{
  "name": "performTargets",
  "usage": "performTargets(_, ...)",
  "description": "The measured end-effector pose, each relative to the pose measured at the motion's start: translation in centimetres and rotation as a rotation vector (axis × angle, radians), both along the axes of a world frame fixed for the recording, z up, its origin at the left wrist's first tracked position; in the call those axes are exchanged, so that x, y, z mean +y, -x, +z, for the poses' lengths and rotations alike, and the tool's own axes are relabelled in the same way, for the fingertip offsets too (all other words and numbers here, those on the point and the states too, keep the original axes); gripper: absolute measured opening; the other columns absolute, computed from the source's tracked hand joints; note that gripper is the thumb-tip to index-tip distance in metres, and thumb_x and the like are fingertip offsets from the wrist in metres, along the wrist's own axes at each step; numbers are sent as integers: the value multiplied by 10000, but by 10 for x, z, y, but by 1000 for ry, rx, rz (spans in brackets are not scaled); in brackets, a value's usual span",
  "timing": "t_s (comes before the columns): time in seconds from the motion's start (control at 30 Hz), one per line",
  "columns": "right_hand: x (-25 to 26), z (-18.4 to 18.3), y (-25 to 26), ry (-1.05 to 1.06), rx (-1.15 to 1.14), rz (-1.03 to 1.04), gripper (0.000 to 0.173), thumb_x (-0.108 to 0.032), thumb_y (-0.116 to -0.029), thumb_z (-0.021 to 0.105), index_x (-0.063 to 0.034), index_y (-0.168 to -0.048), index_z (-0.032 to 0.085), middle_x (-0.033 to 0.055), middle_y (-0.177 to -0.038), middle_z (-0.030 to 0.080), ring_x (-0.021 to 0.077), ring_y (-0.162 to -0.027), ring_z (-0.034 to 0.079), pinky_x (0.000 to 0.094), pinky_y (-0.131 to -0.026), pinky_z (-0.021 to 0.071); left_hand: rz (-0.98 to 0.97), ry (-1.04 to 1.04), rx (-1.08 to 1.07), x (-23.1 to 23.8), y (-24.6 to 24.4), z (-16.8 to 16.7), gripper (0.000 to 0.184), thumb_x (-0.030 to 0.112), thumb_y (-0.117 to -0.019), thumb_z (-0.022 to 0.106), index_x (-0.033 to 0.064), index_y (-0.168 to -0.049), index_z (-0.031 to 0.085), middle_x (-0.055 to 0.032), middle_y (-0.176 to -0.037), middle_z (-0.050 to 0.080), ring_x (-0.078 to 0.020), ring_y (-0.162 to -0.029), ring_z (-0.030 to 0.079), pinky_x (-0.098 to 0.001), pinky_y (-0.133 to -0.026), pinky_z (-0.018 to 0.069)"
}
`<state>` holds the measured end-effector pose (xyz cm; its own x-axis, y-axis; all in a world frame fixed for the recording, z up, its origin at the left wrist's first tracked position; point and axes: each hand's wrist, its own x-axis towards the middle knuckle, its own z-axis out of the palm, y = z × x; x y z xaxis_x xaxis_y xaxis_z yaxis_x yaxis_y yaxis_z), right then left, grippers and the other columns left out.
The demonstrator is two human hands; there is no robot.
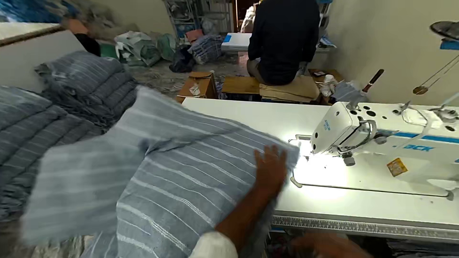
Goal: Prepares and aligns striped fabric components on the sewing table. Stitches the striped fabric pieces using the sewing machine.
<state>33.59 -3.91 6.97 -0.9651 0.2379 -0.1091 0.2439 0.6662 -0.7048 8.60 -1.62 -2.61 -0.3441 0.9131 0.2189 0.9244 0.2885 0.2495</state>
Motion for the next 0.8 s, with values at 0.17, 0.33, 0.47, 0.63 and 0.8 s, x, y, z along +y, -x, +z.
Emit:
performTargets(0.17, 46, -36, 81, -177, 274, -74, 371, -389, -1050, 563, -166, -1330, 661, 1, -1310, 676, 127, -1227, 628, 381, -1051, 532, -568, -22, -277, -111, -97, 0, 452, 504, -909, 723, 199, -1243, 730, -68, -1305, 707, -295, -1282, 619, -629, -1098, 442)
performTargets(0.33, 36, -109, 109, -424, 127, -49, 485, -391, -1101, 392, -131, -1484, 538, 86, -1613, 430, 249, -1539, 320, 474, -1261, 281, -21, 137, -568, -150, 40, 83, 307, 344, -1056, 574, 149, -1216, 749, -33, -1140, 761, -165, -1039, 730, -447, -939, 599)
performTargets(0.47, 25, -122, 81, -552, 207, -95, 481, -380, -1109, 365, -139, -1477, 562, 70, -1565, 508, 247, -1486, 425, 468, -1226, 353, 509, 159, -350, -99, 160, 81, 649, 548, -1004, 597, 61, -1432, 579, -289, -1378, 594, -516, -1260, 566, -775, -999, 411)
performTargets(0.63, 46, -119, 52, -561, 162, -171, 519, -404, -1099, 387, -94, -1485, 546, 87, -1567, 505, 252, -1471, 449, 455, -1221, 361, 760, 245, -232, 31, 148, 30, 1252, 979, -756, 412, 116, -1646, 241, -402, -1647, 58, -661, -1494, 18, -889, -1079, 14)
performTargets(0.8, 120, -124, 18, -667, 41, -434, 558, -413, -1087, 345, -59, -1440, 593, 140, -1495, 570, 316, -1433, 490, 511, -1181, 402, 426, 204, -208, 164, 111, 22, 1130, 949, -798, 388, 199, -1639, 295, -363, -1656, 140, -597, -1528, 57, -839, -1130, -2)
